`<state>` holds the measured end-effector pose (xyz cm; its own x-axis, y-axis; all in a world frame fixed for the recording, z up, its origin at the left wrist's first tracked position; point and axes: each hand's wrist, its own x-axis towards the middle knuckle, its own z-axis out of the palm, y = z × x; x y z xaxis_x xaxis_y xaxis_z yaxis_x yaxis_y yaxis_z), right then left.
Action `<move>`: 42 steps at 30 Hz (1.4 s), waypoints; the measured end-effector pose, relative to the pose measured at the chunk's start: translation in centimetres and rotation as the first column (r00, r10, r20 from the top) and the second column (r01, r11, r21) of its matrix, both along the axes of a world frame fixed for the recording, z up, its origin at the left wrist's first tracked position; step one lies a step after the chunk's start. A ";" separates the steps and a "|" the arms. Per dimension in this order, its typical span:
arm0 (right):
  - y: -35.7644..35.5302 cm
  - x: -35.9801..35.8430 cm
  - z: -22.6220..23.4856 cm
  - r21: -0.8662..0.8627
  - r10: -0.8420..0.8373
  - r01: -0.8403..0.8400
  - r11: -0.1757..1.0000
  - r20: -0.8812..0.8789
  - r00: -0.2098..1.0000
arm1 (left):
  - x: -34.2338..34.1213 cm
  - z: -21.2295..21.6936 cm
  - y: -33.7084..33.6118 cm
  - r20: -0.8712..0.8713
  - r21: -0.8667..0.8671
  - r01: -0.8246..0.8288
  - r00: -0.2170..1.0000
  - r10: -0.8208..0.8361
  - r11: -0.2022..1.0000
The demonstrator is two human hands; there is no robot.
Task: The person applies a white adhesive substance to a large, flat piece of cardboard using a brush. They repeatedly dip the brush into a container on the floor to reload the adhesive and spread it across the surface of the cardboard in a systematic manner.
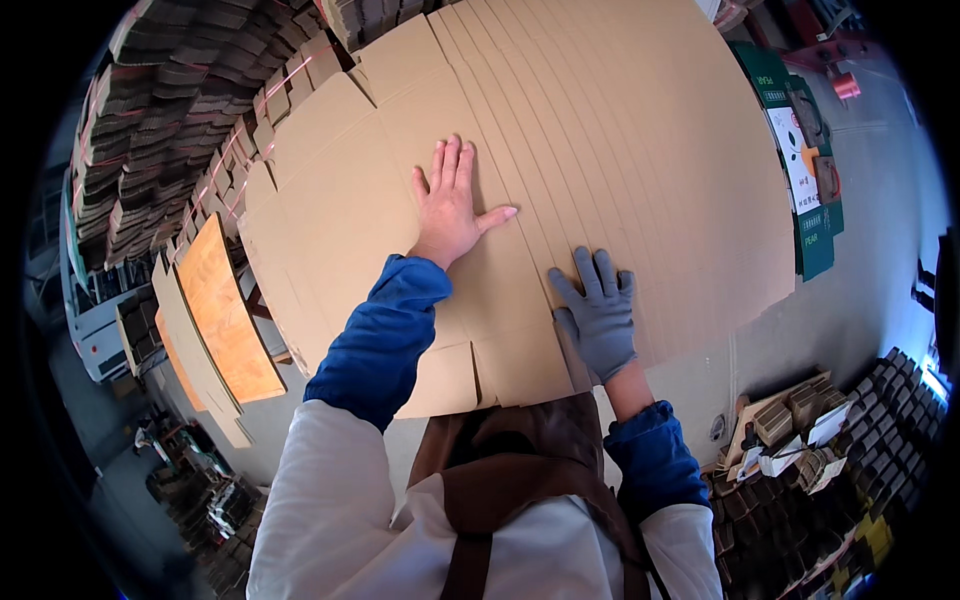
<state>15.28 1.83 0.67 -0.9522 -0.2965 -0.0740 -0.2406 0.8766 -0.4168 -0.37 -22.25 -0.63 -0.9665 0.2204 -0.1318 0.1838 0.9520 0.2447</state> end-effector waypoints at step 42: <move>-0.8 0.1 0.9 0.052 -0.027 0.027 0.998 0.016 1.000 | -1.2 4.7 0.9 0.198 -0.087 0.054 0.980 -0.036 0.995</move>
<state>15.35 1.01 1.61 -0.9583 -0.2660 -0.1044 -0.2100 0.9033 -0.3740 -1.57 -21.32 4.10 -0.9093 0.2412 -0.3390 0.1842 0.9640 0.1920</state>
